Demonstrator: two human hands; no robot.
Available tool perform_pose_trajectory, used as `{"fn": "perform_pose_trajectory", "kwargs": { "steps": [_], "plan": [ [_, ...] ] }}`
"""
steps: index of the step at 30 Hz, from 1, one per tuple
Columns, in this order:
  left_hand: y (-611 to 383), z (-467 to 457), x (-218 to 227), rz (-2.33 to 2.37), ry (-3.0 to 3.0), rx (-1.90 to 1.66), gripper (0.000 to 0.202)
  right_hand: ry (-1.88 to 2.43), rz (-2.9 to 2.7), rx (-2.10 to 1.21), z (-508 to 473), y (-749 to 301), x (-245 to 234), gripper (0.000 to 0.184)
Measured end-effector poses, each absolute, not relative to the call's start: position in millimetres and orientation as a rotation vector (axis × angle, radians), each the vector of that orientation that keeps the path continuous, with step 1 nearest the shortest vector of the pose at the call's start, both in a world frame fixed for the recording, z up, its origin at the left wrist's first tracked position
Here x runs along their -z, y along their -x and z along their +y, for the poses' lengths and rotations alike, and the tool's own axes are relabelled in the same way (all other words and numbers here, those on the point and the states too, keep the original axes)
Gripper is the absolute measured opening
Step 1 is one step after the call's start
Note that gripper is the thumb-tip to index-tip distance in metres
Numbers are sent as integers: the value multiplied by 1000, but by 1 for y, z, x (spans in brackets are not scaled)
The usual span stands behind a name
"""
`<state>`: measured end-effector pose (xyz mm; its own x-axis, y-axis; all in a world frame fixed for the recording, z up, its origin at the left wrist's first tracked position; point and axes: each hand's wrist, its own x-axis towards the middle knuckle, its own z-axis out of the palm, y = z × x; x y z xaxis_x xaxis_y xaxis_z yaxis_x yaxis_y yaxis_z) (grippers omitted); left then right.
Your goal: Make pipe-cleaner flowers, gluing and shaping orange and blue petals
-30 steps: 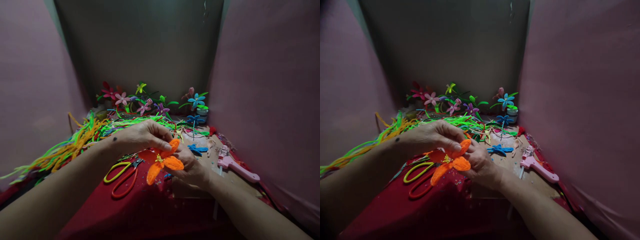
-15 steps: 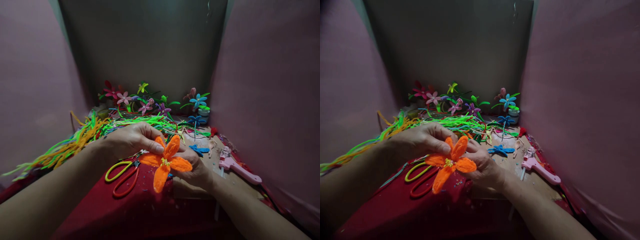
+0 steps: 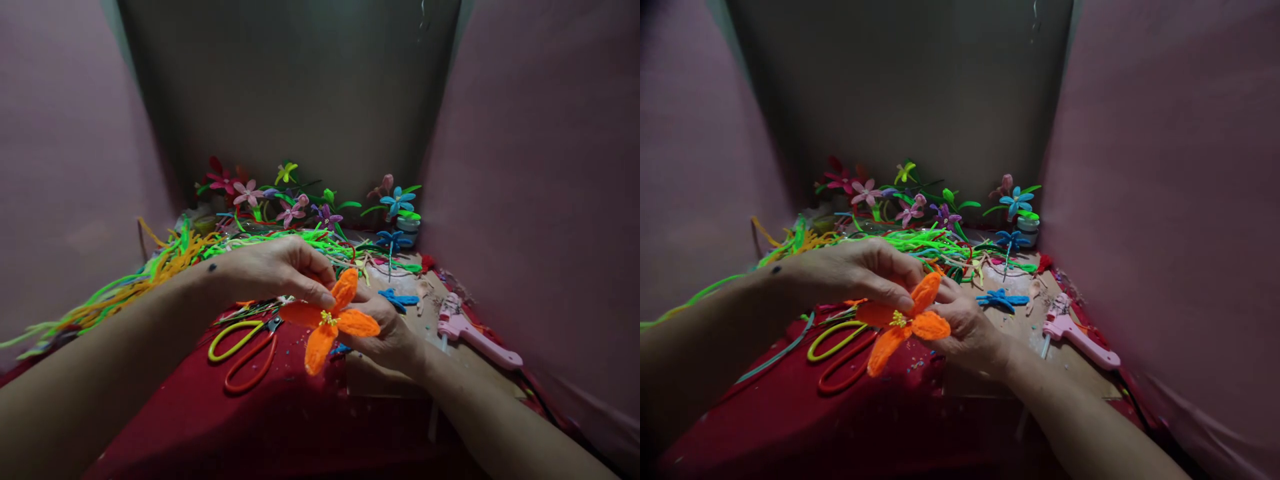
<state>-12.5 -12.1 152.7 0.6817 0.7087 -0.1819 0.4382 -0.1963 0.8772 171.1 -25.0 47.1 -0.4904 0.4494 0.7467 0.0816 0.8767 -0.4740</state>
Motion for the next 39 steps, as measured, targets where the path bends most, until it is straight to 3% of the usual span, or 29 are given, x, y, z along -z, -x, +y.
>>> {"fn": "perform_pose_trajectory", "kwargs": {
  "steps": [10, 16, 23, 30, 36, 39],
  "plan": [
    [0, -9, -141, 952, -1775, -420, 12, 436, -2050, -260, -22, -171, -43, 10],
    [11, -37, -138, 1409, -2007, -1379, 23, 591, -1906, -261, -21, -175, -41, 9],
    [9, -56, -111, 1085, -1612, -781, 21, 680, -1853, -76, -24, -175, -41, 9],
    [-20, -57, -77, 803, -1239, -935, 20, 643, -1744, -142, -24, -173, -33, 10],
    [-14, -58, -84, 886, -1430, -938, 18, 607, -1710, -233, -23, -173, -33, 6],
    [-7, -61, -93, 1013, -1653, -1128, 17, 596, -1678, -310, -24, -171, -33, 7]
  ]
}}
